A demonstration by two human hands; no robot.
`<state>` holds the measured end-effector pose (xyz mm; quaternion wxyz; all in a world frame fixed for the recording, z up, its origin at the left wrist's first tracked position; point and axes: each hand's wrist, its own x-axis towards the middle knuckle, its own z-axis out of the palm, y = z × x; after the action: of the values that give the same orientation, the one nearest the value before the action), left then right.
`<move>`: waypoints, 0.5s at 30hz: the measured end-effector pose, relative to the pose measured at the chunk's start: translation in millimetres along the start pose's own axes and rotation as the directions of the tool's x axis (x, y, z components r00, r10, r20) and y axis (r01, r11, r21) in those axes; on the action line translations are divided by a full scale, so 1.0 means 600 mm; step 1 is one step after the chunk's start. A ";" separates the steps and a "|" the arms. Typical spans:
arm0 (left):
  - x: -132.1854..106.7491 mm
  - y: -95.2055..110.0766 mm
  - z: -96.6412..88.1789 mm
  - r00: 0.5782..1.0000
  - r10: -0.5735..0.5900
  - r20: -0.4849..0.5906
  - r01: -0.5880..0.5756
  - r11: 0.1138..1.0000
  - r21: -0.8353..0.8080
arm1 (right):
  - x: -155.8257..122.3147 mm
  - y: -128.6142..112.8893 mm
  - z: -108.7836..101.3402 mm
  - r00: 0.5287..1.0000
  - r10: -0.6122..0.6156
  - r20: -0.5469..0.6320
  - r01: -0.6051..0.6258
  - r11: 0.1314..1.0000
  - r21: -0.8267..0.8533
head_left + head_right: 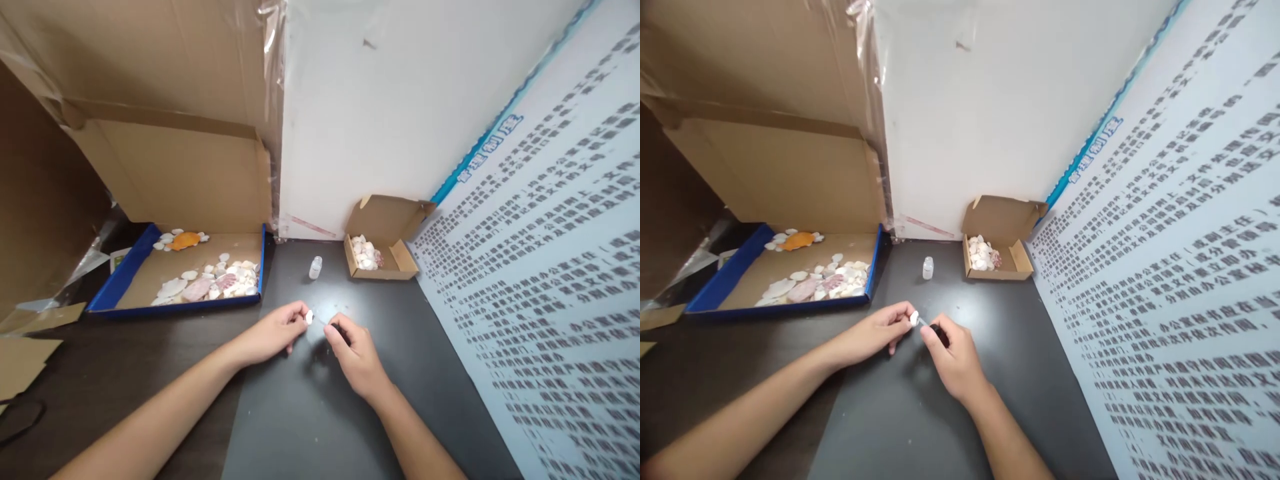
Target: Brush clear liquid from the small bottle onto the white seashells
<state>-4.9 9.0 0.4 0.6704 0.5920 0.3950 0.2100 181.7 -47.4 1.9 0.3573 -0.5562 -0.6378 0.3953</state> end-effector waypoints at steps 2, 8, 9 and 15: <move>0.004 0.005 0.001 1.000 -0.020 -0.013 0.019 1.000 -0.008 | -0.008 0.002 0.002 0.999 0.034 -0.002 -0.034 0.998 0.045; 0.012 0.025 -0.002 0.998 -0.065 0.018 0.067 0.995 -0.072 | -0.004 0.000 -0.003 0.999 0.043 0.019 -0.045 0.994 0.102; 0.013 0.025 -0.004 0.997 -0.067 0.030 0.069 0.995 -0.078 | 0.002 -0.001 -0.005 0.999 0.036 0.033 -0.039 0.995 0.094; 0.014 0.016 -0.024 0.997 -0.040 0.061 0.055 0.961 -0.273 | 0.050 -0.005 -0.017 0.989 -0.047 0.138 0.044 0.999 0.028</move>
<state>-9.4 26.5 7.3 0.7613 0.4893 0.3579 0.2302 185.4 -16.9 9.6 0.3279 -0.5082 -0.6685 0.4328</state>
